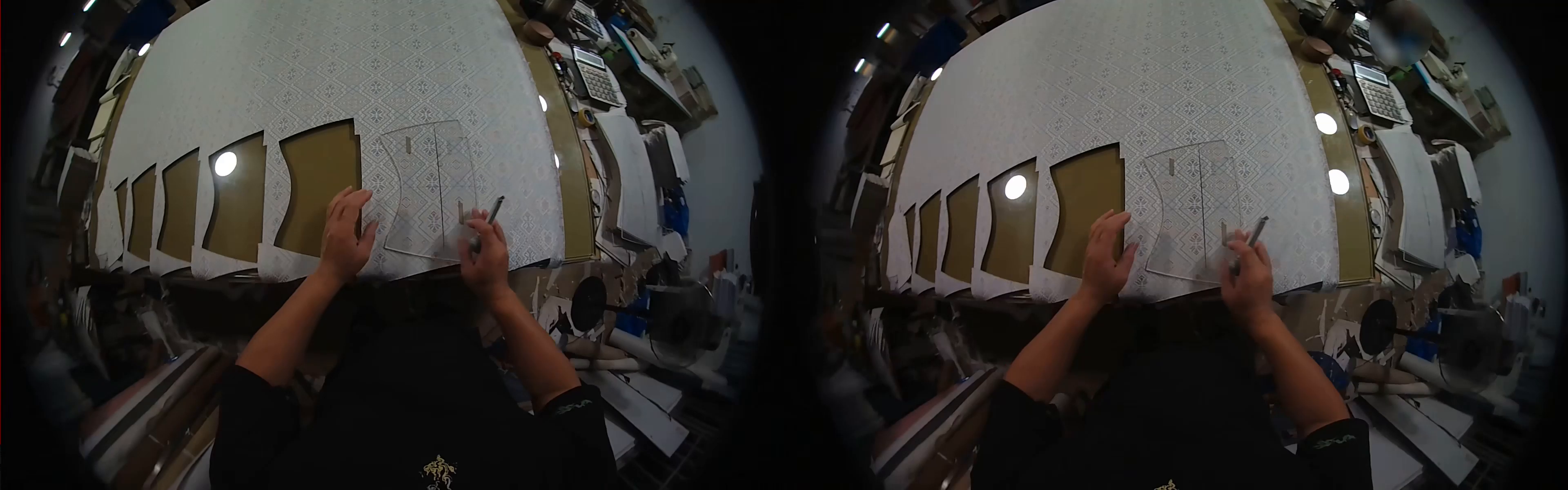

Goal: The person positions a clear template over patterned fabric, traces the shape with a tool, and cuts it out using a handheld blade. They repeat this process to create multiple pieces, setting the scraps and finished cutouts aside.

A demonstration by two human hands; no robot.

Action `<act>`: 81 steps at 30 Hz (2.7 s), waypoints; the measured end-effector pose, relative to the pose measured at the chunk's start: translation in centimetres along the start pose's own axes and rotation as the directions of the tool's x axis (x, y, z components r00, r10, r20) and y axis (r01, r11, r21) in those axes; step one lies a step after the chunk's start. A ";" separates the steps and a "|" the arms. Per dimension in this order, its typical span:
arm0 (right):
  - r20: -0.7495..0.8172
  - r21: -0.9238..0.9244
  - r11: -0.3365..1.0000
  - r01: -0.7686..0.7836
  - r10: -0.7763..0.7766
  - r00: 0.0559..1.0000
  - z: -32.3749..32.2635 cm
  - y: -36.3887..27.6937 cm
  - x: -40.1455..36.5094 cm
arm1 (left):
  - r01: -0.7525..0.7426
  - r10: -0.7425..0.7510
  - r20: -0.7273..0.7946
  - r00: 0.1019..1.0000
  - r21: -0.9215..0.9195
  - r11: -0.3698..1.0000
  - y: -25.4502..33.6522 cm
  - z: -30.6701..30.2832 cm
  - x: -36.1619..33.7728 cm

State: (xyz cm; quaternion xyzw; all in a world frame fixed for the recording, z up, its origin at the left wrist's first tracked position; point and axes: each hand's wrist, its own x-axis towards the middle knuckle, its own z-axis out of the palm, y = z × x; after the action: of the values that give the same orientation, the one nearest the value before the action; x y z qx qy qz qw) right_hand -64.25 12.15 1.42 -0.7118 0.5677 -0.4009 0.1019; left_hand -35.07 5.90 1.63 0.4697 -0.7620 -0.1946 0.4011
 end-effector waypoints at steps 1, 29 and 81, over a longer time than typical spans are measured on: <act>0.022 -0.001 1.000 -0.005 0.005 1.000 -1.0 1.6 -0.1 | 0.019 -0.018 -0.032 0.999 0.027 0.999 0.7 1.1 0.0; 0.107 -0.050 0.999 -0.018 0.023 0.994 -2.1 3.1 -1.4 | -0.209 0.056 0.456 0.888 0.293 0.933 -3.9 2.6 8.0; 0.164 0.021 0.999 0.039 -0.042 0.986 -1.4 2.1 -1.1 | -0.267 0.089 0.446 0.890 0.353 0.897 -3.1 2.5 7.9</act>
State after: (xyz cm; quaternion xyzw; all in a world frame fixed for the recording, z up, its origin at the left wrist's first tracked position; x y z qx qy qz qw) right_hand -66.76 12.87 0.63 -0.7527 0.5393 -0.3481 0.1466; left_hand -37.22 -2.73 1.41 0.4161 -0.8942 -0.0901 0.1385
